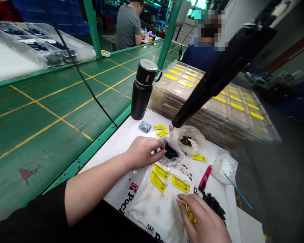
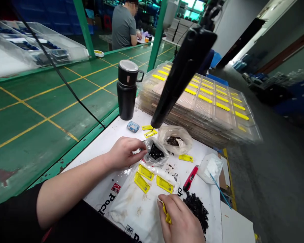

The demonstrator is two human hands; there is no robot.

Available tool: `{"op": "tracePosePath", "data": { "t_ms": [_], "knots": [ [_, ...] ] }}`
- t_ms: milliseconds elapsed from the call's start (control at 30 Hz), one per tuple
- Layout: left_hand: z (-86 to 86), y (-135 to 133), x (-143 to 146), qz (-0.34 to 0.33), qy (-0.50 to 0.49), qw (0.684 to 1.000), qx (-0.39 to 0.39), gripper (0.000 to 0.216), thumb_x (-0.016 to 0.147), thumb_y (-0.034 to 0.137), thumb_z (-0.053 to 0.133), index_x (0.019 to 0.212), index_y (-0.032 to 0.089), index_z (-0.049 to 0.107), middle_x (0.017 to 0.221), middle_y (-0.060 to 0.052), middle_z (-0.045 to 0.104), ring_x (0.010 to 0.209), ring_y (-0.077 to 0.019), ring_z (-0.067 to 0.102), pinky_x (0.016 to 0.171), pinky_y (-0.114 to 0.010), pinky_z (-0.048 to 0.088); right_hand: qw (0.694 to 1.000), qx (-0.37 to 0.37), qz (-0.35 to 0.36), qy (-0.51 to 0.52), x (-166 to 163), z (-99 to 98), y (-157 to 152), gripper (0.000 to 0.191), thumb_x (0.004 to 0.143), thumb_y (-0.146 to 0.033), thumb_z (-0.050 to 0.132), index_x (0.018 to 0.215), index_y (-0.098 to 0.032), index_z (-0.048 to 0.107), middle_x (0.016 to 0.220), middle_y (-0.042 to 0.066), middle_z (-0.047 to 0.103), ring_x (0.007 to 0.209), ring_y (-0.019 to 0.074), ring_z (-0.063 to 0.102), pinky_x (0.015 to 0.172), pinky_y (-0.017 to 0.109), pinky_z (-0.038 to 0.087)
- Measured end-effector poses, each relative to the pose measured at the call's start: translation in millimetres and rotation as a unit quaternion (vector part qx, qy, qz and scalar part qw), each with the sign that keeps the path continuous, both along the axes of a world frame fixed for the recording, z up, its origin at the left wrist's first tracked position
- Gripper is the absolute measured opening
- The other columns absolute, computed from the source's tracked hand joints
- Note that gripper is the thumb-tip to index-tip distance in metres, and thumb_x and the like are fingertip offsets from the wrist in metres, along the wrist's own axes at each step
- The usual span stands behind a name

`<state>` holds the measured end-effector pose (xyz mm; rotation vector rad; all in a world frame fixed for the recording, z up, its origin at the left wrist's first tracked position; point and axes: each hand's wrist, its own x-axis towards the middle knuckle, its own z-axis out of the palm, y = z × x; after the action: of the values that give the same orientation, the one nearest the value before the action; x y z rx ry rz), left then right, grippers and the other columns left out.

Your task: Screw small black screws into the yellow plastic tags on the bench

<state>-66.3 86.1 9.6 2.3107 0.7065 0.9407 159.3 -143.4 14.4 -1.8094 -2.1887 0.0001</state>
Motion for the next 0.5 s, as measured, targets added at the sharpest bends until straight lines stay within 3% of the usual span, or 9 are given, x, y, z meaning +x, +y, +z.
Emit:
{"op": "tracePosePath", "data": {
  "t_ms": [100,200,333,500],
  "knots": [
    [2.7,-24,-4,-0.068,0.066,0.993,0.065,0.029,0.108,0.041,0.060,0.092,0.023,0.075,0.079,0.000,0.072,0.068,-0.0149,0.063,0.064,-0.031,0.040,1.000,0.025,-0.005,0.004,9,-5.3,-12,0.025,0.116,-0.042,0.050,0.123,-0.027,0.069,0.102,0.002,0.080,0.087,0.0165,0.080,0.078,0.026,0.063],
    [-0.3,-51,-14,-0.107,0.158,0.976,0.108,0.028,0.110,0.039,0.058,0.093,0.023,0.073,0.085,-0.001,0.071,0.067,-0.0158,0.062,0.063,-0.033,0.044,1.000,0.016,-0.004,0.022,14,-13.4,-18,0.023,0.116,-0.042,0.052,0.115,-0.025,0.068,0.098,0.002,0.079,0.085,0.0171,0.078,0.075,0.028,0.061],
    [-17.6,-72,-24,-0.088,0.184,0.968,0.143,0.027,0.112,0.042,0.056,0.117,0.023,0.074,0.098,-0.004,0.072,0.080,-0.0195,0.067,0.070,-0.034,0.050,0.998,-0.030,0.019,0.055,14,-20.6,-11,0.026,0.115,-0.042,0.054,0.100,-0.025,0.067,0.088,0.002,0.073,0.081,0.0173,0.073,0.073,0.028,0.055],
    [-33.7,-75,-26,-0.066,0.182,0.968,0.158,0.024,0.111,0.040,0.060,0.118,0.023,0.075,0.094,-0.003,0.069,0.079,-0.0193,0.064,0.071,-0.033,0.049,0.997,-0.004,0.029,0.071,19,-24.2,-1,0.024,0.112,-0.044,0.062,0.116,-0.023,0.071,0.099,0.005,0.076,0.090,0.0188,0.073,0.082,0.030,0.058]
  ]
}}
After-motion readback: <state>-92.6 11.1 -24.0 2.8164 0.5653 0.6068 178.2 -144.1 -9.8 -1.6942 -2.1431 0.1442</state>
